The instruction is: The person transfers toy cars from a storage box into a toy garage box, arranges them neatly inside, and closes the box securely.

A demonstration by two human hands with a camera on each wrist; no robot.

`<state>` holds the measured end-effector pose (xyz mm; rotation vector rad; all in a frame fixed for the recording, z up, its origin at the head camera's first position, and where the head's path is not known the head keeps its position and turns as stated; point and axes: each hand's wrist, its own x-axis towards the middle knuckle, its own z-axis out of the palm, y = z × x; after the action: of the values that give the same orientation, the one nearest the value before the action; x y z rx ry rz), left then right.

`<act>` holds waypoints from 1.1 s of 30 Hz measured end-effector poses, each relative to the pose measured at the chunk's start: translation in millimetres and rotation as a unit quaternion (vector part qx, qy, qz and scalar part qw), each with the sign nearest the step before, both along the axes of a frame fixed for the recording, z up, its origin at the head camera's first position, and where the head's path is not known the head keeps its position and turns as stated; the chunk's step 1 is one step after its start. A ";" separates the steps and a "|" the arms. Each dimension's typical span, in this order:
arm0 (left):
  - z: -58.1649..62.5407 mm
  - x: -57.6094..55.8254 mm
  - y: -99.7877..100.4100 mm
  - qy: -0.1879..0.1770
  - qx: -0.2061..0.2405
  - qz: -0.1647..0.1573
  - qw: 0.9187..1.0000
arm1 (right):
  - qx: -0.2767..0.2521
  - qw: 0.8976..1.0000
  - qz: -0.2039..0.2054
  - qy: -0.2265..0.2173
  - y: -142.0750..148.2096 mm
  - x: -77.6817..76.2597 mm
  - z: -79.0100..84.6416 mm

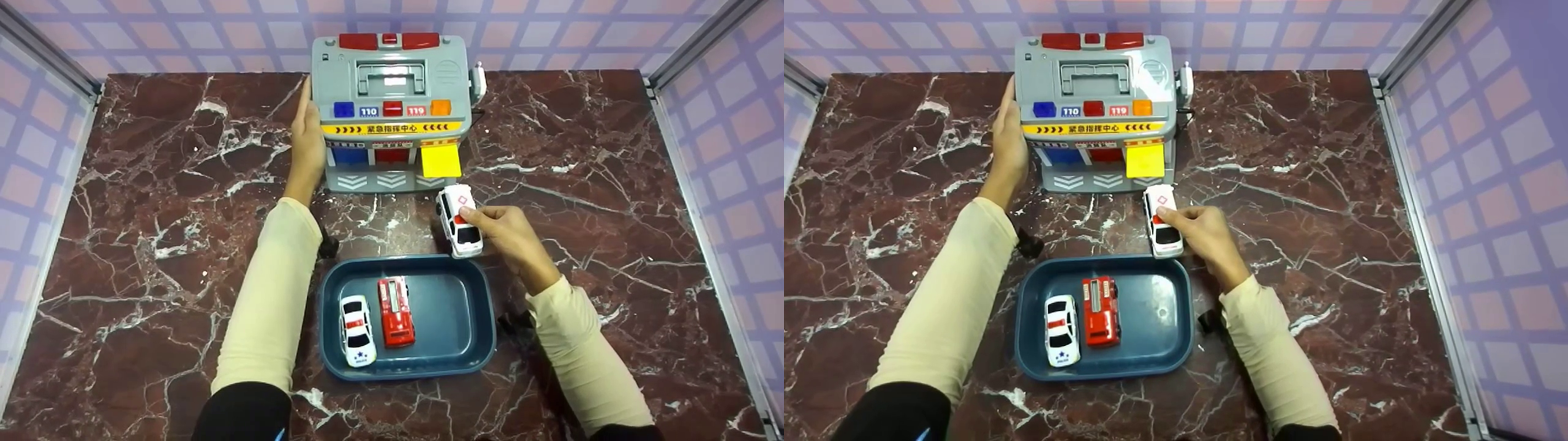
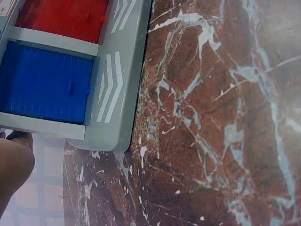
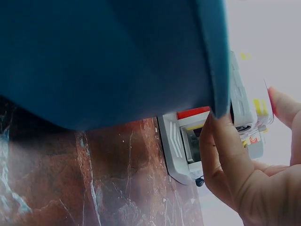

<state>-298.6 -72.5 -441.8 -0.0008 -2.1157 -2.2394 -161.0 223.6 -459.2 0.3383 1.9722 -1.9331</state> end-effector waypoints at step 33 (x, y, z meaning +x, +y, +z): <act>-25.2 -18.2 -3.9 0.005 0.010 0.007 1.000 | 0.017 0.999 -0.001 -0.029 -3.6 -18.2 -8.4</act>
<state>-316.8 -76.4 -467.0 0.0037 -2.0802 -2.2475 -179.2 220.0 -467.6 0.4018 1.9706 -1.8704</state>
